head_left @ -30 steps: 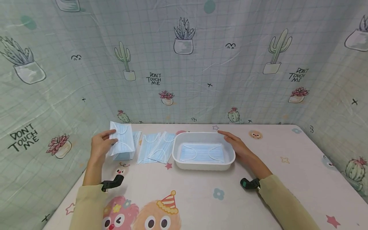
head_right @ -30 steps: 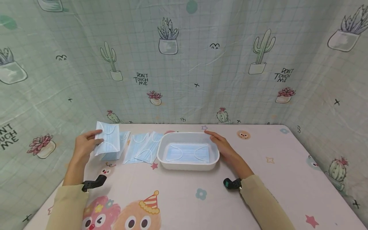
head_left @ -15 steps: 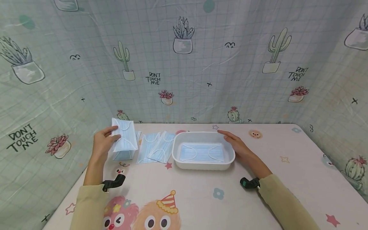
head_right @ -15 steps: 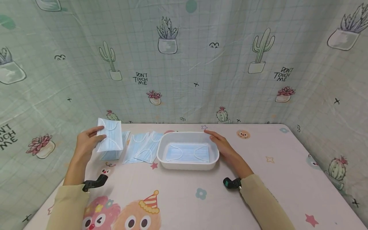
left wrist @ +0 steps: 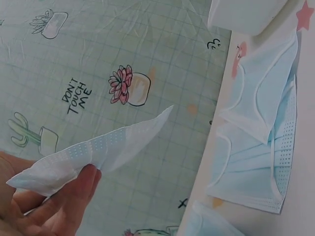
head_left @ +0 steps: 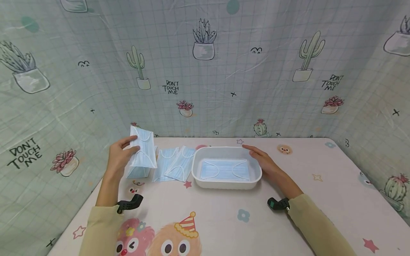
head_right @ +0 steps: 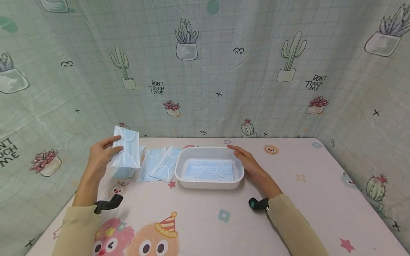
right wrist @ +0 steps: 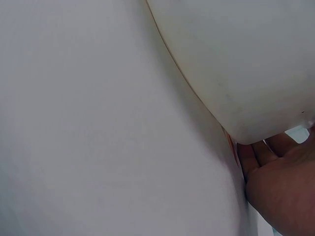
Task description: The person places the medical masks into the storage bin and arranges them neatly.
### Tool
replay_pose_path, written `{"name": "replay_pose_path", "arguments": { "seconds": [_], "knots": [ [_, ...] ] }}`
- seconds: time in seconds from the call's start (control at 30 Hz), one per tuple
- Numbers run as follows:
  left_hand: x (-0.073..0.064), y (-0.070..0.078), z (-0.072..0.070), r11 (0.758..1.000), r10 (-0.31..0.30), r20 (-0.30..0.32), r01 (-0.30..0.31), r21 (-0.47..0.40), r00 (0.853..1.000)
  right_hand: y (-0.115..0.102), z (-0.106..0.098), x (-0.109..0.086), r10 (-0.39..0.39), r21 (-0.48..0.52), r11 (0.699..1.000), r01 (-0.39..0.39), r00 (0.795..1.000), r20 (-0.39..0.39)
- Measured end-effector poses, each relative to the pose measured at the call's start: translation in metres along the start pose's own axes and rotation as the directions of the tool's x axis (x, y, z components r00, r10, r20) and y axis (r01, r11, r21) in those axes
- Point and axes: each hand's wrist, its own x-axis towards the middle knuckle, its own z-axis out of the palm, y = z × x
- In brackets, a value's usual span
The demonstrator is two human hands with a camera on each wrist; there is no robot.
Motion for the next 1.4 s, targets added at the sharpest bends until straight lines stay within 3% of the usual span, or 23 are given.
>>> {"name": "replay_pose_path", "arguments": {
  "seconds": [0.47,0.8,1.13,1.4],
  "knots": [
    [-0.012,0.018,0.009,0.993,0.112,0.048,-0.113,0.020,0.993,-0.001,-0.001,-0.002,-0.006,0.019,1.000,0.006,1.000,0.011],
    [-0.014,0.018,0.015,0.974,0.228,0.081,-0.229,-0.005,0.970,0.000,0.000,0.000,0.010,0.007,1.000,-0.010,1.000,0.002],
    [-0.020,0.023,0.024,0.966,0.258,0.107,-0.257,-0.028,0.960,0.000,-0.001,0.000,0.008,-0.007,1.000,-0.008,1.000,0.005],
    [-0.022,0.026,0.028,0.950,0.312,0.135,-0.307,-0.055,0.940,0.001,-0.001,0.000,0.026,0.067,0.997,-0.027,1.000,0.018]
  ]
}}
